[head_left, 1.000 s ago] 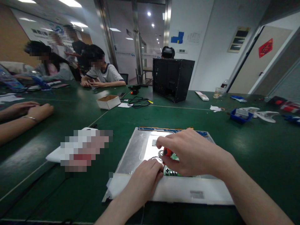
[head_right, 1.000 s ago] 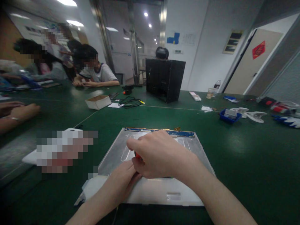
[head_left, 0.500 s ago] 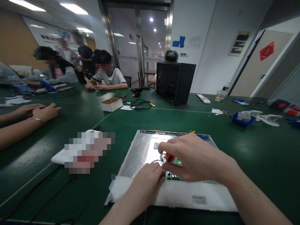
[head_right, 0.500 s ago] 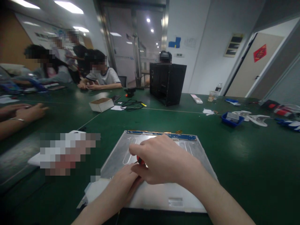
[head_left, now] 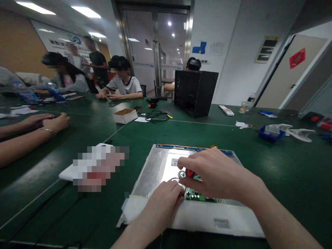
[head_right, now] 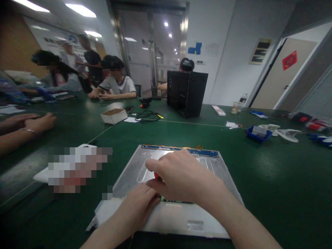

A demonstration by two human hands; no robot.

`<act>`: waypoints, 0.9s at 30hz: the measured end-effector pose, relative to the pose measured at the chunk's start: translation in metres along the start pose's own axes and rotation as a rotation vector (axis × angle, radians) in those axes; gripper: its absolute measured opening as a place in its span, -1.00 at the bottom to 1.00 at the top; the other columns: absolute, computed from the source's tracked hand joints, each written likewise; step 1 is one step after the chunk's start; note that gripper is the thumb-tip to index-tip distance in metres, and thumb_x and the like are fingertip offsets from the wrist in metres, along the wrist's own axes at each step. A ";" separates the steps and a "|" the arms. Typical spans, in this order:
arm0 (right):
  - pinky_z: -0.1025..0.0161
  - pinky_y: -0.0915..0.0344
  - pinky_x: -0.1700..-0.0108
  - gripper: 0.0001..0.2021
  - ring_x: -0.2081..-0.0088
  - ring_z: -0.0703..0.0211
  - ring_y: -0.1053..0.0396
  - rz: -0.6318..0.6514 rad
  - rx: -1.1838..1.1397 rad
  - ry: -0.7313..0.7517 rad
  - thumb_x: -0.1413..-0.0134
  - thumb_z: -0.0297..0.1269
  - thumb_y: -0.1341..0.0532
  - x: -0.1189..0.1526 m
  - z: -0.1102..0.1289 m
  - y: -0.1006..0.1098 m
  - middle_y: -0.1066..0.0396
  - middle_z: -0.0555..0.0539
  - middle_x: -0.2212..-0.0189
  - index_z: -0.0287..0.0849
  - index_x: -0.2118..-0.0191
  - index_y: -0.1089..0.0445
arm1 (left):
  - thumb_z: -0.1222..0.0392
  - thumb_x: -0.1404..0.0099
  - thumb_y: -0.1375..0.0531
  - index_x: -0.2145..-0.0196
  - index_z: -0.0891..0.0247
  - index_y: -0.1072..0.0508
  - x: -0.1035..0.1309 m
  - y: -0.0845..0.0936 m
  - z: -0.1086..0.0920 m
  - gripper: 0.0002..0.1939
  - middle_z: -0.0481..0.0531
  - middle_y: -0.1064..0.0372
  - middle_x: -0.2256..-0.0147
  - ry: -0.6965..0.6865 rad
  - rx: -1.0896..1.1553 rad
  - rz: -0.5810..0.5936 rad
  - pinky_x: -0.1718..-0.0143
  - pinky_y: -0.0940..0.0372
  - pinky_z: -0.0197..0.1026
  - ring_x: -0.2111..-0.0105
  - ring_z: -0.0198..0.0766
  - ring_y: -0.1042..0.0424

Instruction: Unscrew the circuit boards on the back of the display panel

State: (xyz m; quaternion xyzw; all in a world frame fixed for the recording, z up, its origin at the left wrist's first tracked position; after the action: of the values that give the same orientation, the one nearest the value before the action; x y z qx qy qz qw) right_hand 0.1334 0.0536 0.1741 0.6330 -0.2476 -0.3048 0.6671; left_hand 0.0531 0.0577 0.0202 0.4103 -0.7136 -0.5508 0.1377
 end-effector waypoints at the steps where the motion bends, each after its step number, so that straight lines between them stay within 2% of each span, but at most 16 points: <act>1: 0.26 0.08 0.44 -0.93 0.38 0.14 -0.45 0.002 0.004 0.001 -0.24 -0.27 -0.19 0.000 0.000 0.000 -0.57 -0.02 0.34 -0.11 0.22 -0.39 | 0.43 -0.30 -0.16 0.20 0.23 -0.43 0.000 0.000 0.000 -0.84 0.08 -0.49 0.20 -0.003 0.001 0.003 0.19 -0.38 -0.01 0.22 -0.03 -0.47; 7: 0.25 0.04 0.42 -0.81 0.35 0.16 -0.45 -0.010 -0.019 0.043 -0.17 -0.37 -0.20 0.001 0.003 0.001 -0.57 -0.03 0.26 -0.10 0.09 -0.36 | 0.41 -0.33 -0.16 0.16 0.24 -0.44 -0.001 -0.002 0.002 -0.84 0.10 -0.49 0.17 0.001 0.021 0.019 0.17 -0.40 0.03 0.19 -0.01 -0.48; 10: 0.26 0.06 0.43 -0.89 0.36 0.16 -0.45 0.002 -0.012 0.022 -0.22 -0.25 -0.23 0.000 0.001 0.001 -0.57 -0.04 0.29 -0.11 0.15 -0.37 | 0.43 -0.33 -0.14 0.15 0.25 -0.45 -0.001 0.000 0.001 -0.81 0.12 -0.49 0.15 -0.016 0.004 0.010 0.16 -0.40 0.05 0.17 0.01 -0.48; 12: 0.26 0.08 0.43 -0.87 0.37 0.17 -0.44 0.020 0.003 -0.009 -0.27 -0.17 -0.22 -0.002 -0.002 -0.001 -0.56 -0.04 0.33 -0.11 0.22 -0.38 | 0.44 -0.33 -0.13 0.14 0.25 -0.46 -0.002 0.002 -0.001 -0.79 0.12 -0.50 0.13 -0.021 0.005 0.008 0.14 -0.40 0.06 0.15 0.01 -0.48; 16: 0.25 0.07 0.43 -0.95 0.37 0.19 -0.43 0.013 0.013 -0.007 -0.27 -0.29 -0.18 -0.003 -0.002 -0.001 -0.57 -0.04 0.31 -0.12 0.21 -0.38 | 0.44 -0.32 -0.13 0.16 0.25 -0.46 -0.003 0.004 -0.004 -0.80 0.10 -0.50 0.15 0.001 -0.001 0.034 0.15 -0.39 0.03 0.17 -0.02 -0.48; 19: 0.25 0.03 0.42 -0.89 0.33 0.16 -0.46 -0.007 -0.008 0.026 -0.22 -0.36 -0.19 -0.001 0.002 0.002 -0.57 -0.05 0.25 -0.13 0.14 -0.36 | 0.41 -0.33 -0.12 0.18 0.25 -0.44 -0.003 0.003 -0.004 -0.83 0.12 -0.50 0.16 0.010 -0.008 0.038 0.17 -0.39 0.02 0.18 -0.01 -0.48; 24: 0.24 0.05 0.43 -0.88 0.33 0.14 -0.47 0.020 0.004 0.023 -0.29 -0.20 -0.21 0.000 0.001 0.000 -0.56 -0.04 0.29 -0.12 0.19 -0.36 | 0.38 -0.36 -0.07 0.15 0.25 -0.42 -0.001 0.005 -0.004 -0.82 0.14 -0.50 0.16 -0.021 0.019 -0.013 0.17 -0.40 0.04 0.18 0.00 -0.48; 27: 0.24 0.06 0.43 -0.92 0.32 0.14 -0.47 -0.002 0.013 0.029 -0.30 -0.26 -0.17 0.000 0.000 0.001 -0.57 -0.05 0.27 -0.12 0.17 -0.36 | 0.40 -0.35 -0.08 0.16 0.25 -0.42 -0.001 0.006 -0.005 -0.82 0.14 -0.50 0.16 -0.018 0.035 -0.003 0.18 -0.40 0.04 0.19 -0.01 -0.48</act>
State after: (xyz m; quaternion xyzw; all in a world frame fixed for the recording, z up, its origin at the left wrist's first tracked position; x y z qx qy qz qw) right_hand 0.1337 0.0534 0.1747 0.6419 -0.2391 -0.2948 0.6663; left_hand 0.0545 0.0553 0.0275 0.4086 -0.7238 -0.5422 0.1233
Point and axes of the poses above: each hand's wrist, its own x-axis away from the middle knuckle, its own y-axis out of the back of the hand, z = x × y, the point moved 8 cm from there along -x, towards the middle knuckle
